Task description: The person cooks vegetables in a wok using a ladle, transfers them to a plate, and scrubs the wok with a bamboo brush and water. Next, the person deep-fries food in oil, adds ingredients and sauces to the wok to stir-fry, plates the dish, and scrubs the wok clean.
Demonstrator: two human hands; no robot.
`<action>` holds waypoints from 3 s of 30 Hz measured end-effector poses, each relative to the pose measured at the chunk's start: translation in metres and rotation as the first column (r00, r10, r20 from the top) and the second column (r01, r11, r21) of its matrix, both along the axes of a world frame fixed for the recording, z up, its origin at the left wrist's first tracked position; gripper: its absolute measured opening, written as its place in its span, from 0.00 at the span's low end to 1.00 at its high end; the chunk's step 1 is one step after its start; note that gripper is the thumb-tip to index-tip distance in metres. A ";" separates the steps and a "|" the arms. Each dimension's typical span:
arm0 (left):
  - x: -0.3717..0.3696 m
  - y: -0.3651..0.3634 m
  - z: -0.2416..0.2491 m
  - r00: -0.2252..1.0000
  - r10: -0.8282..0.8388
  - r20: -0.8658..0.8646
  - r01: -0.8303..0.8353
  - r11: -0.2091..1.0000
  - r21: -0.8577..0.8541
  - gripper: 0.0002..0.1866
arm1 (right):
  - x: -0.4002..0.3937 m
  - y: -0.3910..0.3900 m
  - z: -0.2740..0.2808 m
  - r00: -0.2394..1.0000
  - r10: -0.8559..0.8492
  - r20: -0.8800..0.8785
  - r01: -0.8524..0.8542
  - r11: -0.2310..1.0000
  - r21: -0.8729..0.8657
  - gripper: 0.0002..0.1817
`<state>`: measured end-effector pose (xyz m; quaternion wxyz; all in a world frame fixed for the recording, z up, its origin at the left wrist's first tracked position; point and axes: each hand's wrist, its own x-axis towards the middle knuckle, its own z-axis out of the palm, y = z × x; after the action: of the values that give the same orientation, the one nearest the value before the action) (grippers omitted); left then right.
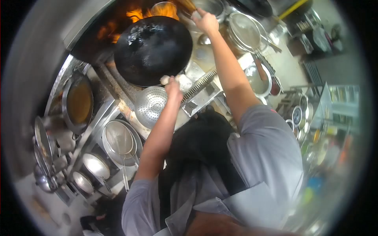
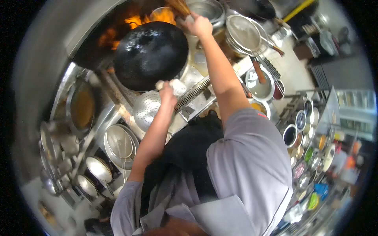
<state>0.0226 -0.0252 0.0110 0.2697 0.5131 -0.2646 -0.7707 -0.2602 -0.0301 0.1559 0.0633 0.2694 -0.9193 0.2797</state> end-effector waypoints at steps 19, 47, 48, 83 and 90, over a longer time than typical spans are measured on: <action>0.177 0.134 0.022 0.959 -0.282 0.009 0.283 0.959 -0.020 0.21 | 0.056 0.360 -0.191 0.858 -0.395 0.330 0.252 0.881 0.399 0.27; 0.156 0.310 0.014 0.482 -0.834 0.267 0.863 0.400 -0.309 0.12 | 0.429 0.655 -0.140 0.457 -0.389 0.800 0.599 0.799 0.046 0.25; 0.147 0.309 0.006 0.450 -0.850 0.276 0.877 0.361 -0.317 0.12 | 0.426 0.649 -0.150 0.487 -0.463 0.741 0.622 0.779 0.078 0.26; 0.147 0.193 -0.025 0.517 -0.846 -0.135 0.853 0.522 -0.003 0.14 | 0.425 0.497 0.039 -0.037 0.612 0.790 0.929 0.312 -0.198 0.21; 0.150 0.172 -0.015 0.628 -0.742 -0.234 0.765 0.643 0.014 0.14 | 0.361 0.386 0.093 -0.023 0.432 0.901 0.628 0.708 -0.324 0.20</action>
<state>0.1730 0.1465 -0.0037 -0.0810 0.2864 -0.3818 -0.8750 0.1011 0.3558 0.2492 -0.4920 -0.1391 -0.5063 0.6945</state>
